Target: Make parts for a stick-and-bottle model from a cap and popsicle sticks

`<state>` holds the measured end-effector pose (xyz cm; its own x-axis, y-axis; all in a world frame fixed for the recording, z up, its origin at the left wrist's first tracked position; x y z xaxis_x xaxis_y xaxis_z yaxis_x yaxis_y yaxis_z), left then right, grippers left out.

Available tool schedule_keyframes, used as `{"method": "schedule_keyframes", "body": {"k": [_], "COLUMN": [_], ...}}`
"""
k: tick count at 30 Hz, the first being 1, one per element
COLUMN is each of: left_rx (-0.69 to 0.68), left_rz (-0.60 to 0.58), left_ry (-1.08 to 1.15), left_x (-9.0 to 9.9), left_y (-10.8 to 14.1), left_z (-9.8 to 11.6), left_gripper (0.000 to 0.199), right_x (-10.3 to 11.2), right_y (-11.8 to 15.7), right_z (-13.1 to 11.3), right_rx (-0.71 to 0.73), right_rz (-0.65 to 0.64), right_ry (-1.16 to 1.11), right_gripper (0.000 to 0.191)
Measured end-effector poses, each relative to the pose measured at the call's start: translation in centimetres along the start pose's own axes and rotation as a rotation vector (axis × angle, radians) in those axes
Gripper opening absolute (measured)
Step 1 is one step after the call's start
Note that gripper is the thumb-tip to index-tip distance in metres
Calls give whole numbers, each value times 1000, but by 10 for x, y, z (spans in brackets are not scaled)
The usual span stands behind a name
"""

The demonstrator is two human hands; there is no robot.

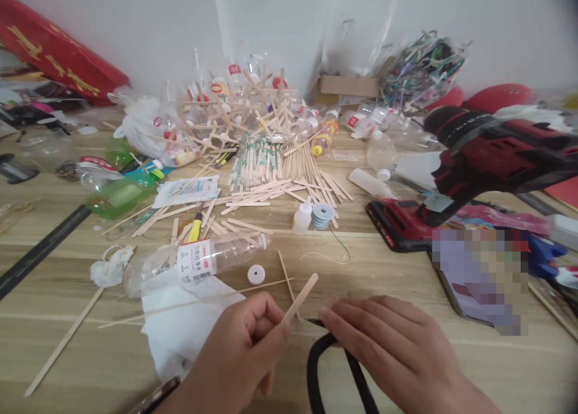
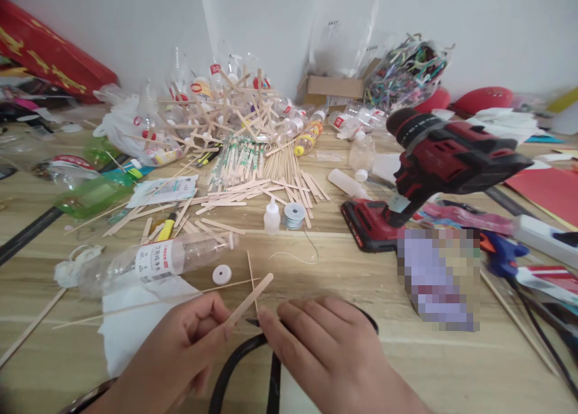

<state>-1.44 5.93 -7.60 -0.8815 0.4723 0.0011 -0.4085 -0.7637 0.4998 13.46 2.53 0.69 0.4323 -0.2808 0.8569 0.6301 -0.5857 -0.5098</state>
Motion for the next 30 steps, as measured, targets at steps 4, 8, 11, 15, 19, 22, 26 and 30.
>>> {"method": "schedule_keyframes", "body": {"k": [4,8,11,15,19,22,26,30], "left_rx": [-46,-75,-43,-61,-142,-213,-316,-426], "left_rz": [38,53,62,58,84,110,145,217], "left_ry": [-36,-44,-52,-84,-209,-303,-454,-683], "left_x": [-2,-4,-4,-5,-3,-2,-3,-4], "left_y": [3,7,8,7,5,6,9,12], "left_z": [6,10,9,9,9,12,15,14], "left_gripper": [29,28,29,29,26,22,19,18], "right_x": [-12,-32,-36,-35,-36,-37,-38,-42], "right_y": [2,11,13,10,10,13,16,19], "right_z": [10,13,14,14,14,14,13,13], "right_rx": [-274,-425,-432,-421,-435,-433,-400,-405], "right_rz": [10,-104,-117,-106,-129,-149,-148,-181], "right_ry": [-247,-377,-386,-350,-322,-300,-267,-294], "right_gripper": [23,15,15,19,19,19,20,16]}}
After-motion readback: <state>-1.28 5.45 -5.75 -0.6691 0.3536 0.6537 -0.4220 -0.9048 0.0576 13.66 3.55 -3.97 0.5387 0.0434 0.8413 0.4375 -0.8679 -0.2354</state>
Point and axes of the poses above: each hand's wrist, its own y-axis away from the middle knuckle, its own x-axis out of the back of the hand, z = x × y, the point moved 7 cm from there along -y, towards the middle knuckle
